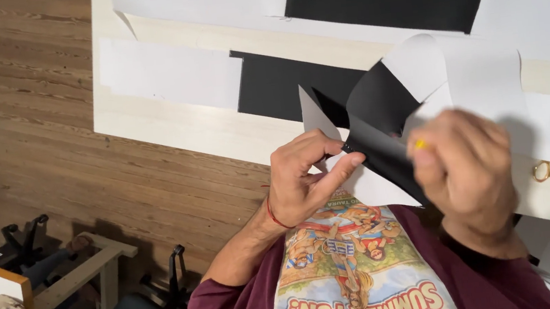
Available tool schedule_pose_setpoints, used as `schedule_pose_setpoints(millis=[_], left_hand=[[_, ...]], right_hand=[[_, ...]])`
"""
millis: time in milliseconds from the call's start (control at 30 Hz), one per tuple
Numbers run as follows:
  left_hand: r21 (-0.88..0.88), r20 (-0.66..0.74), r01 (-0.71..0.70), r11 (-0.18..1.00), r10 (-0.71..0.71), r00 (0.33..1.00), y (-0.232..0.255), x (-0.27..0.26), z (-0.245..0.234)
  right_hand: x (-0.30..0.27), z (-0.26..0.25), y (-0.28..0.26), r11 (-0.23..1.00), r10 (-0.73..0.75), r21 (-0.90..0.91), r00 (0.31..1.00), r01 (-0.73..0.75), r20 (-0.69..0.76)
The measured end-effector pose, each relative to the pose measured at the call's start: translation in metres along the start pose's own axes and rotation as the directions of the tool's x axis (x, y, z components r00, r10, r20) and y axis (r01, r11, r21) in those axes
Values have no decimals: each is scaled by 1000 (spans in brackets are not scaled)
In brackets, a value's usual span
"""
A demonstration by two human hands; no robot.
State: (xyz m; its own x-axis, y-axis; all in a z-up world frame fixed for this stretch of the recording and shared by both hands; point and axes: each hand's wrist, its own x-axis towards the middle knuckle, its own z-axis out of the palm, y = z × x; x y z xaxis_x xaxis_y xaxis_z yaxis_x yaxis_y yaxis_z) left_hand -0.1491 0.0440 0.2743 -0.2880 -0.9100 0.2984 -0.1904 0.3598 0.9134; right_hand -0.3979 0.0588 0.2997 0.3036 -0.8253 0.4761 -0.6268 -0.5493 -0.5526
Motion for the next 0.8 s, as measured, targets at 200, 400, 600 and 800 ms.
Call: schedule_pose_setpoints(millis=[200, 400, 600, 800], left_hand=[[-8, 23, -36, 999, 36, 999, 2, 0, -2], [-22, 71, -98, 995, 100, 992, 3, -2, -8], [-35, 89, -111, 993, 114, 989, 4, -3, -10], [-77, 92, -97, 992, 104, 990, 3, -3, -9]], right_hand=[[12, 1, -34, 981, -84, -169, 992, 98, 92], [6, 4, -31, 995, -65, -64, 989, 74, 132], [5, 7, -32, 997, -51, -57, 991, 58, 123], [6, 8, -31, 996, -58, -55, 990, 66, 131]])
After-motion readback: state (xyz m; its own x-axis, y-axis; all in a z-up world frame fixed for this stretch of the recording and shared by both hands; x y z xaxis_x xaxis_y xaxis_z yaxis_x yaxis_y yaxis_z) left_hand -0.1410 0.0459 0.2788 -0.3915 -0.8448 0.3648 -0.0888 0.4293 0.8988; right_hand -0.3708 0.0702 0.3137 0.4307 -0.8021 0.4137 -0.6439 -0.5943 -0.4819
